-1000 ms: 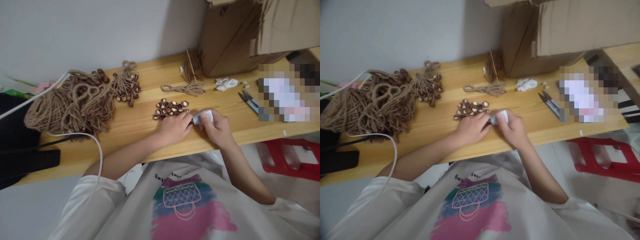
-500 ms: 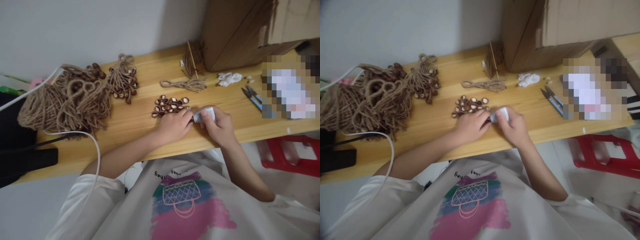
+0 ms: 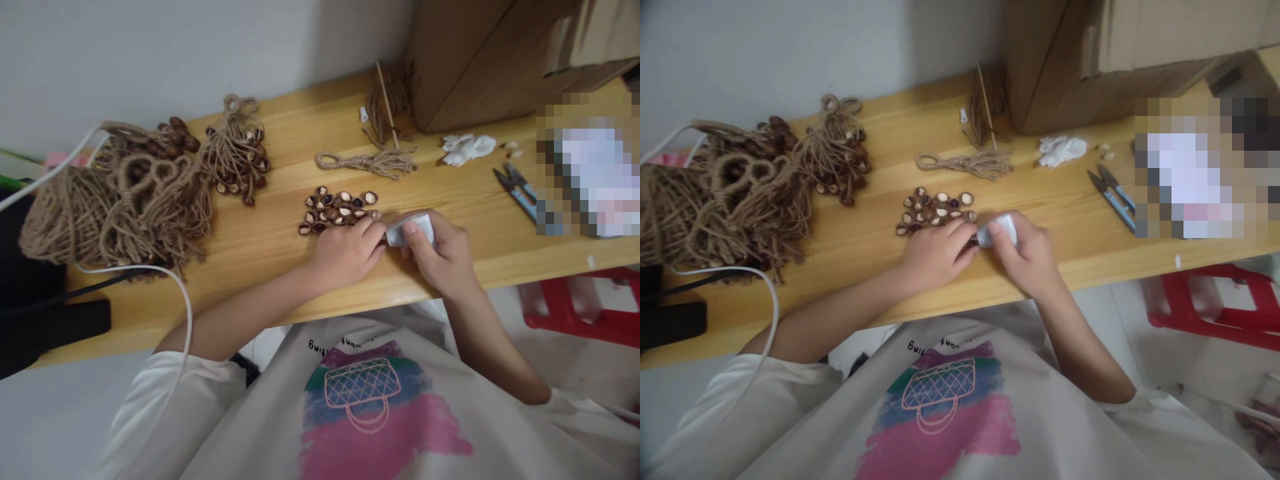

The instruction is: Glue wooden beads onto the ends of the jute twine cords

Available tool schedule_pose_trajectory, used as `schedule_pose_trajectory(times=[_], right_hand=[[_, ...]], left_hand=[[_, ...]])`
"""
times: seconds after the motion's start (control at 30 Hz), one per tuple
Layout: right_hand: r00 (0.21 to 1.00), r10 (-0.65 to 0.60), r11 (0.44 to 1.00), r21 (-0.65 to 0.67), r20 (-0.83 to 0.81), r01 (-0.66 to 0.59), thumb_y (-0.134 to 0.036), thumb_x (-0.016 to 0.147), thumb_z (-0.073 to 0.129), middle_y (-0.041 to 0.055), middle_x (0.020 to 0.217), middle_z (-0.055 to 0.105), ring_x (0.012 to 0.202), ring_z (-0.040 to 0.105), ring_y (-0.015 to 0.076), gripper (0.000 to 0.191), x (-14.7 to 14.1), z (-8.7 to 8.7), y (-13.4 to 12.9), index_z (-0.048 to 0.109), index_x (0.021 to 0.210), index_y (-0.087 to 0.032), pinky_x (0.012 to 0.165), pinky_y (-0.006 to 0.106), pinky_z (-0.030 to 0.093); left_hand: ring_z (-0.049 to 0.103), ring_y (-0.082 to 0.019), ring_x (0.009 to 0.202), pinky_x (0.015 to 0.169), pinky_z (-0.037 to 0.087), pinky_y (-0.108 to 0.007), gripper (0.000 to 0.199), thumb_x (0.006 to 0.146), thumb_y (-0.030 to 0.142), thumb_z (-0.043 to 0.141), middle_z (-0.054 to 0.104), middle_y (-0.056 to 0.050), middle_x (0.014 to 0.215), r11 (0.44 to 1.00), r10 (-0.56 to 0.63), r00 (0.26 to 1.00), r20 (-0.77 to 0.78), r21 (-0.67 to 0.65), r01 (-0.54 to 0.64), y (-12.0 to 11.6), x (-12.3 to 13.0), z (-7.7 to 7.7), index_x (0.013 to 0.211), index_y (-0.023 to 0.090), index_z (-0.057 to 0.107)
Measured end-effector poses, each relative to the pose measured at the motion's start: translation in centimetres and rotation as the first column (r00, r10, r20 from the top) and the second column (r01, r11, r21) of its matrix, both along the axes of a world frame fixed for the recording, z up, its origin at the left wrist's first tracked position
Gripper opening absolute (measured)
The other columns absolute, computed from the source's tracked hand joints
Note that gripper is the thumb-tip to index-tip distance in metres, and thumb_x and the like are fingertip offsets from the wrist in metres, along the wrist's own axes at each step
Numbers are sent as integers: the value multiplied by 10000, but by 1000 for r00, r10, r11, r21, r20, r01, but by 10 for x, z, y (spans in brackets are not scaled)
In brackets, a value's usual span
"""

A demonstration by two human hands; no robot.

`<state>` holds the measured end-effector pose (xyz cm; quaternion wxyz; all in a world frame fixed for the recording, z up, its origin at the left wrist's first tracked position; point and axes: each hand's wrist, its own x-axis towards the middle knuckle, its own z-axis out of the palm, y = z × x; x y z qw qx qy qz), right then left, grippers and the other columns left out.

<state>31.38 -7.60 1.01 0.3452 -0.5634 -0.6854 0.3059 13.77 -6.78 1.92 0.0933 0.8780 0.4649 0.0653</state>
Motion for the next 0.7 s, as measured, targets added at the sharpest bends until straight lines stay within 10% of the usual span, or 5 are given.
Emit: schedule_pose_trajectory(times=[0.7], right_hand=[[999, 29, 1000, 2, -28, -29, -440, 910, 440, 16, 675, 629, 646, 600, 150, 307, -1, 2, 1, 625, 881, -196, 615, 264, 440]], left_hand=[[640, -183, 743, 527, 405, -272, 244, 931, 344, 380, 653, -71, 977, 1000, -5, 1000, -14, 5, 5, 0, 0, 3, 983, 184, 556]])
